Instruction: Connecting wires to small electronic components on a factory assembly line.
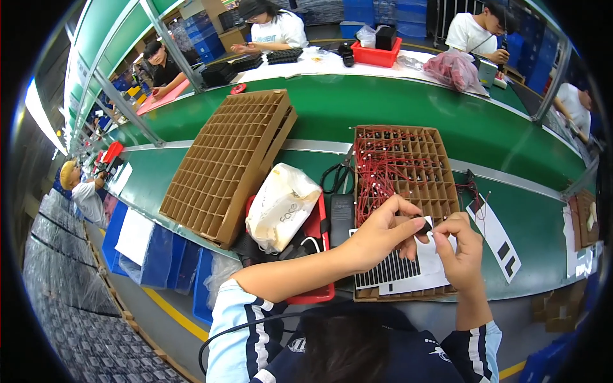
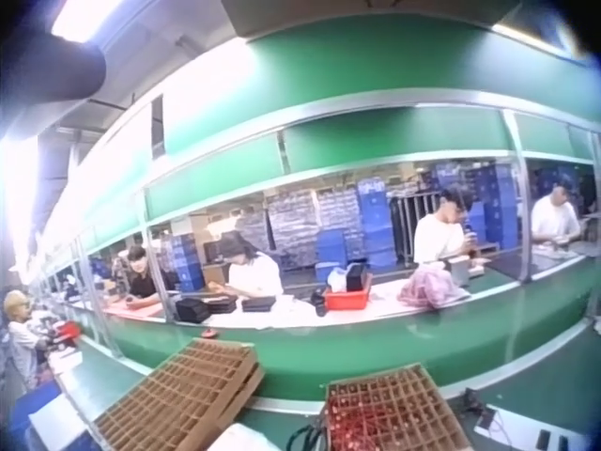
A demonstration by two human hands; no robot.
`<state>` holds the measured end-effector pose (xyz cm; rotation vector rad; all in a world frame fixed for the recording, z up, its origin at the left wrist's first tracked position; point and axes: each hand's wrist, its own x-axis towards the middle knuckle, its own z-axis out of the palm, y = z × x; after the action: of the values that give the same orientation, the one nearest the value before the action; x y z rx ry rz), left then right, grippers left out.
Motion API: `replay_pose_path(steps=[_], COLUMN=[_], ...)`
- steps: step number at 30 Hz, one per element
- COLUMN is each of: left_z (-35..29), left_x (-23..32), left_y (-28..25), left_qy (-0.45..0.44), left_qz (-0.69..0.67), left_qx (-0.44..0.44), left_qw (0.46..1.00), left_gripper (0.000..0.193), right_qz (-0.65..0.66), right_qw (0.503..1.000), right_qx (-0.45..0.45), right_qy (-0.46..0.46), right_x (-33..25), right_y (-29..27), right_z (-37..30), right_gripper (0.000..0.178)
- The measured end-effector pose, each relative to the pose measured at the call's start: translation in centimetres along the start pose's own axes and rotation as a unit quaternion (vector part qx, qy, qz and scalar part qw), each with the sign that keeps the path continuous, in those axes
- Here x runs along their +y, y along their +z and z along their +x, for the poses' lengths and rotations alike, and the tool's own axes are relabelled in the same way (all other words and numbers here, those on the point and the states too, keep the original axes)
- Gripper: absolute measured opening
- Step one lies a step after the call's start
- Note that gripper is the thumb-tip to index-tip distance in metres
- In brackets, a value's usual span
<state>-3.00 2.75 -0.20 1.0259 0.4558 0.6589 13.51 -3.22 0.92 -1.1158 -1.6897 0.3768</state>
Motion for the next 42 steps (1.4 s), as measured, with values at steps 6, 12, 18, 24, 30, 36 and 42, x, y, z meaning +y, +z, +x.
replay_pose_path(steps=[6,12,18,24,30,36,42], left_z=[0.0,-0.2,-0.1,-0.3,-0.1,-0.5,-0.6], left_x=[-0.3,-0.6,-0.6,-1.0,-1.0,-0.2,-0.7], left_y=[0.2,0.3,0.3,-0.1,-0.1,0.3,0.3], left_qy=[0.006,0.009,-0.018,-0.009,-0.006,0.018,0.034], left_qz=[-0.016,-0.027,-0.036,-0.020,0.002,0.067,0.053], left_qx=[-0.004,-0.008,0.005,0.011,0.017,0.043,0.055], left_qw=[1.000,1.000,0.999,1.000,1.000,0.997,0.997], left_gripper=[0.019,0.019,0.019,0.019,0.020,0.024,0.033], right_qz=[0.001,0.045,0.031,0.045,0.038,0.030,0.011], right_qw=[1.000,0.997,0.998,0.997,0.995,0.995,0.990], right_qx=[-0.017,-0.032,-0.031,-0.029,-0.057,-0.054,-0.098], right_qy=[0.020,0.053,0.036,0.059,0.076,0.079,0.096], right_x=[0.5,0.1,0.3,0.6,0.6,0.7,-0.1], right_y=[0.1,0.2,0.1,0.6,0.4,0.6,0.6], right_z=[-0.1,-0.2,0.0,0.0,0.1,0.2,-0.1], right_gripper=[0.007,0.004,0.004,0.004,0.004,0.005,0.011])
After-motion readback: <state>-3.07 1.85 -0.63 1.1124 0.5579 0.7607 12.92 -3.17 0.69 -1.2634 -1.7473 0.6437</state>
